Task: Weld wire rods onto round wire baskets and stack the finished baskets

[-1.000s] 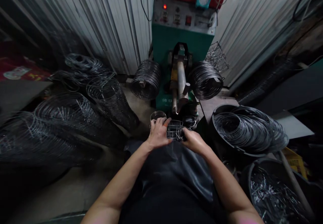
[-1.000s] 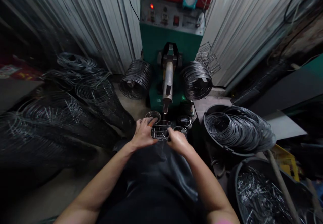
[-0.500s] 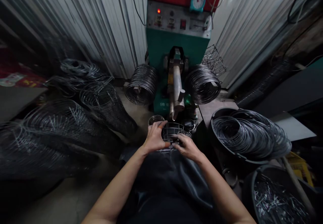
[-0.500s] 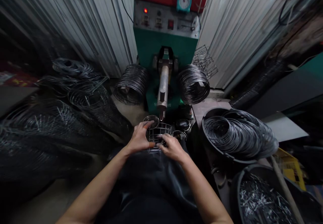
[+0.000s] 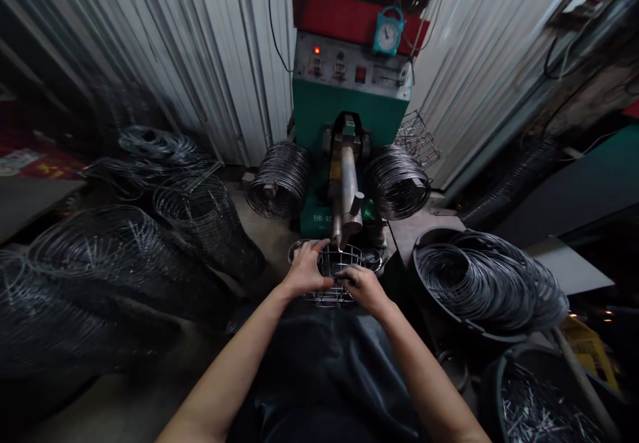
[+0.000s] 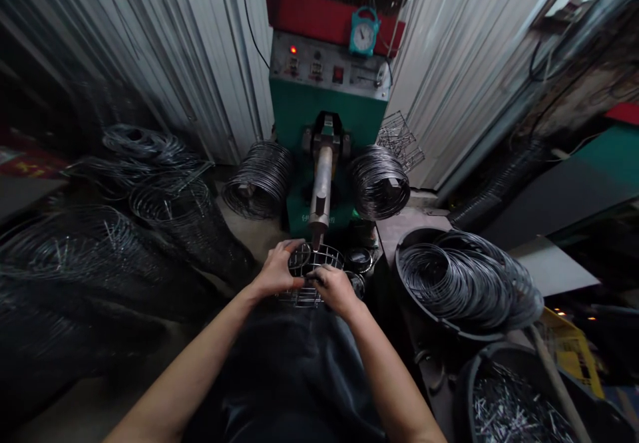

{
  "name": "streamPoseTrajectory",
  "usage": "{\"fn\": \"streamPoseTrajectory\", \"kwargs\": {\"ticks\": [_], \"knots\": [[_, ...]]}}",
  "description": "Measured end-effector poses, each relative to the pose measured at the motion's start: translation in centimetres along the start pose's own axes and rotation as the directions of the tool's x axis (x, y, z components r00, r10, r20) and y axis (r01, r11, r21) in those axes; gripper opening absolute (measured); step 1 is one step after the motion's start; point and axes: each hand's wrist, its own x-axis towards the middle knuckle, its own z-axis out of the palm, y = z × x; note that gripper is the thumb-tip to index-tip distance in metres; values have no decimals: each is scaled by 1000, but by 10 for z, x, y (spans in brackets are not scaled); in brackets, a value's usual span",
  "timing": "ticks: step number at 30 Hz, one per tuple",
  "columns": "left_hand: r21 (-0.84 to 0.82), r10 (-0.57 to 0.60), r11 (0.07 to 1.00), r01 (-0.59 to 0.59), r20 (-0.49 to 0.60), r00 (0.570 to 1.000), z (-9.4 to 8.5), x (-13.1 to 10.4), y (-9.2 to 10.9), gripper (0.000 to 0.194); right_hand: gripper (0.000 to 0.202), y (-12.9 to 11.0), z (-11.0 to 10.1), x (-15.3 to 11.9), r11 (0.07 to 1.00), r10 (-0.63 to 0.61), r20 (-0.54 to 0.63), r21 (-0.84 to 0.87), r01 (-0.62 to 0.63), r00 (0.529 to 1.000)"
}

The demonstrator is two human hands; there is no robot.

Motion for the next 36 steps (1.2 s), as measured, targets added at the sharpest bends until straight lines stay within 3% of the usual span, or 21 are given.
{"fn": "streamPoseTrajectory", "kwargs": {"ticks": [4, 11, 14, 16, 19, 22, 26, 29, 31, 32, 35, 36], "knots": [[-7, -18, 1000, 19, 17, 1000, 3, 9, -3, 81, 13, 3, 0, 6, 1000, 15, -26, -7, -15, 1000], [78, -69, 994, 75, -74, 995, 7, 18, 2, 84, 23, 8, 9, 7, 990, 101, -116, -88, -112, 988], [55, -123, 991, 126, -40, 992, 6, 24, 1, 84, 22, 6, 7, 12, 981, 167, -210, -57, -183, 963], [36, -135, 990, 136, -36, 990, 6, 26, 0, 84, 29, 5, 6, 8, 971, 232, -308, 26, -236, 923], [35, -112, 993, 114, -65, 992, 5, 27, 0, 84, 31, 9, 11, -16, 912, 404, -367, 238, -335, 838], [50, -109, 992, 113, -80, 991, 3, 33, -1, 84, 26, 24, 30, -58, 846, 506, -307, 359, -394, 806], [41, -159, 986, 162, -65, 985, 1, 45, -6, 86, 27, 45, 66, -120, 847, 529, -317, 246, -471, 787], [29, -186, 982, 188, -52, 981, 1, 51, -7, 86, 23, 51, 79, -145, 828, 558, -290, 255, -499, 777], [29, -189, 981, 191, -47, 981, 1, 53, -4, 84, 23, 49, 77, -146, 753, 637, -274, 418, -508, 720], [31, -190, 981, 191, -44, 981, 1, 53, -3, 84, 24, 47, 72, -143, 676, 703, -264, 539, -503, 661], [4, -189, 982, 189, -29, 982, -1, 53, -6, 87, 27, 44, 51, -130, 298, 895, -124, 881, -367, 429], [-28, -181, 983, 181, -22, 983, -1, 51, -11, 92, 29, 45, 44, -126, 166, 927, -49, 943, -290, 372]]}}
